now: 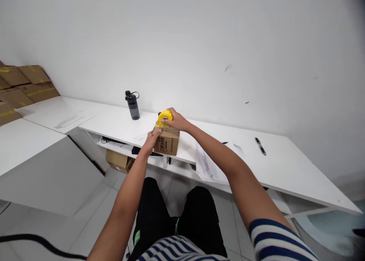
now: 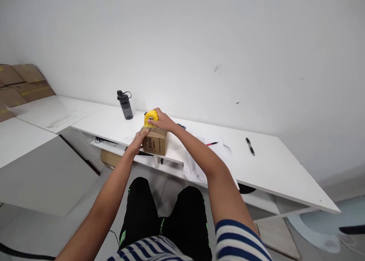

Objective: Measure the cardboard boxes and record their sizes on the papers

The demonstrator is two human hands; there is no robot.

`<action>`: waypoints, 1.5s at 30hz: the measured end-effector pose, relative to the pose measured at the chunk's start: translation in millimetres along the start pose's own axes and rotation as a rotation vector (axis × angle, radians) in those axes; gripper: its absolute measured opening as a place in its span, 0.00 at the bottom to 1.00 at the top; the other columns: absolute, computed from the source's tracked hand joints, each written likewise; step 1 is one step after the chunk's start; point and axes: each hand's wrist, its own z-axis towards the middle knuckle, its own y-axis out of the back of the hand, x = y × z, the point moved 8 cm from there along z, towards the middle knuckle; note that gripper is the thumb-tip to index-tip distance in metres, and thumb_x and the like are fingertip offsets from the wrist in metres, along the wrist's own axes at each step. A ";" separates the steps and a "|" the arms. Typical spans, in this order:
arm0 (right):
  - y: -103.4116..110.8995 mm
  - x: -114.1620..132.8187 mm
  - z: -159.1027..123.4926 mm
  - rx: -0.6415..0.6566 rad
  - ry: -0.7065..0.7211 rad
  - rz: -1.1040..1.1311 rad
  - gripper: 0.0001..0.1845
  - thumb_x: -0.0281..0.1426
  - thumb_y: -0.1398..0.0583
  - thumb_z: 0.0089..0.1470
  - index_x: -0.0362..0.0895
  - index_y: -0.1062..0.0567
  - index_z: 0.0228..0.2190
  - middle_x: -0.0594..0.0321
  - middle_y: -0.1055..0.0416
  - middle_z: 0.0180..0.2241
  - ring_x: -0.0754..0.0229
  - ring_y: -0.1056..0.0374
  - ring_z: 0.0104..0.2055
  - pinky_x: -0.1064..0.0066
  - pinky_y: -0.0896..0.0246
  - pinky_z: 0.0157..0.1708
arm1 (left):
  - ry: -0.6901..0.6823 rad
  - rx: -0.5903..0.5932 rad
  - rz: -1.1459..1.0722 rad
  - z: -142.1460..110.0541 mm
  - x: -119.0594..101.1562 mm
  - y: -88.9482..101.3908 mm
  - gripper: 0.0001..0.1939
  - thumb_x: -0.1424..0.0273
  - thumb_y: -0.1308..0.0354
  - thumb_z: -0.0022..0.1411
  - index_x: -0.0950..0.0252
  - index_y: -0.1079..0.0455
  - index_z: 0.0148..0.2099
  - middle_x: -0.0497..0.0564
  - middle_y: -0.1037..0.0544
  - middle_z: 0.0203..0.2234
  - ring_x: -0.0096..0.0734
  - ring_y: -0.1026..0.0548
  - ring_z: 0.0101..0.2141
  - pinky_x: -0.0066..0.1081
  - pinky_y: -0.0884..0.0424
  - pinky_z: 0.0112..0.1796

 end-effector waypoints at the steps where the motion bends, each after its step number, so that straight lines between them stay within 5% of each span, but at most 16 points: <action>1: -11.3 -4.1 10.6 0.031 0.006 -0.055 0.28 0.44 0.38 0.51 0.44 0.38 0.49 0.57 0.27 0.41 0.55 0.31 0.39 0.63 0.35 0.39 | 0.060 0.074 -0.047 1.8 9.7 -5.6 0.35 0.54 0.38 0.57 0.63 0.42 0.62 0.64 0.30 0.57 0.52 0.32 0.56 0.50 0.35 0.54; 5: -48.1 -13.5 30.6 0.141 0.017 -0.194 0.28 0.44 0.40 0.53 0.45 0.40 0.50 0.53 0.28 0.43 0.52 0.31 0.40 0.61 0.37 0.39 | 0.073 0.111 -0.097 1.3 24.9 -10.3 0.41 0.54 0.39 0.58 0.58 0.50 0.68 0.60 0.31 0.59 0.47 0.28 0.54 0.44 0.31 0.51; 8: -50.3 -14.8 29.3 0.201 0.019 -0.243 0.28 0.45 0.41 0.53 0.45 0.41 0.50 0.54 0.27 0.42 0.52 0.31 0.39 0.62 0.38 0.38 | -0.070 0.057 -0.114 2.4 20.9 -9.4 0.38 0.59 0.40 0.59 0.57 0.47 0.69 0.57 0.32 0.61 0.43 0.30 0.57 0.41 0.34 0.55; 12: -21.7 -18.9 9.4 0.189 -0.048 -0.287 0.27 0.45 0.40 0.52 0.45 0.40 0.49 0.54 0.27 0.42 0.53 0.31 0.39 0.64 0.39 0.37 | -0.239 -0.070 -0.128 11.7 16.2 -7.9 0.31 0.66 0.42 0.59 0.58 0.38 0.65 0.54 0.31 0.61 0.40 0.32 0.59 0.39 0.37 0.59; 16: 12.7 -25.7 -32.4 0.164 -0.214 -0.329 0.26 0.46 0.40 0.53 0.45 0.39 0.47 0.54 0.26 0.40 0.53 0.31 0.37 0.66 0.39 0.33 | -0.317 -0.054 -0.100 28.8 13.1 -10.9 0.22 0.68 0.42 0.56 0.62 0.26 0.54 0.54 0.25 0.55 0.41 0.29 0.56 0.39 0.37 0.59; 21: 40.6 -29.0 -85.9 0.099 -0.337 -0.394 0.25 0.47 0.41 0.54 0.46 0.39 0.46 0.55 0.27 0.37 0.54 0.32 0.33 0.68 0.43 0.28 | -0.369 -0.045 -0.055 40.2 10.2 -9.3 0.20 0.67 0.43 0.56 0.61 0.24 0.51 0.52 0.22 0.51 0.41 0.27 0.52 0.40 0.34 0.57; 26: 45.2 -37.8 -108.5 0.035 -0.371 -0.409 0.27 0.49 0.42 0.54 0.46 0.40 0.48 0.57 0.27 0.35 0.54 0.32 0.31 0.68 0.44 0.27 | -0.354 -0.028 -0.069 40.5 10.9 -9.8 0.20 0.66 0.44 0.56 0.62 0.25 0.51 0.53 0.22 0.51 0.42 0.27 0.52 0.39 0.32 0.55; 31: 41.9 -37.5 -99.4 -0.059 -0.322 -0.442 0.30 0.55 0.44 0.54 0.46 0.38 0.48 0.57 0.27 0.35 0.53 0.32 0.32 0.68 0.44 0.28 | -0.333 -0.048 -0.116 41.6 11.3 -10.2 0.21 0.67 0.44 0.55 0.63 0.25 0.51 0.54 0.22 0.50 0.41 0.26 0.51 0.39 0.32 0.54; 36: 18.4 -26.6 -58.8 -0.030 -0.216 -0.480 0.29 0.52 0.44 0.54 0.46 0.38 0.50 0.55 0.25 0.38 0.50 0.31 0.35 0.66 0.43 0.31 | -0.273 -0.146 -0.161 30.6 14.2 -14.7 0.20 0.69 0.45 0.56 0.63 0.26 0.51 0.55 0.22 0.51 0.40 0.25 0.50 0.38 0.31 0.54; 41: -11.5 -16.7 -12.8 0.031 -0.136 -0.424 0.28 0.48 0.44 0.56 0.45 0.38 0.51 0.52 0.25 0.42 0.49 0.30 0.40 0.65 0.40 0.35 | -0.250 -0.162 -0.052 -3.0 14.7 -25.4 0.26 0.59 0.44 0.62 0.58 0.35 0.61 0.56 0.30 0.60 0.43 0.32 0.58 0.40 0.36 0.58; 45: -21.1 -12.1 -7.0 -0.002 -0.128 -0.399 0.29 0.49 0.45 0.56 0.45 0.38 0.52 0.52 0.25 0.43 0.48 0.29 0.41 0.62 0.39 0.38 | -0.156 -0.123 0.016 -11.4 14.6 -21.3 0.34 0.54 0.43 0.61 0.62 0.42 0.65 0.61 0.31 0.58 0.46 0.30 0.56 0.41 0.34 0.54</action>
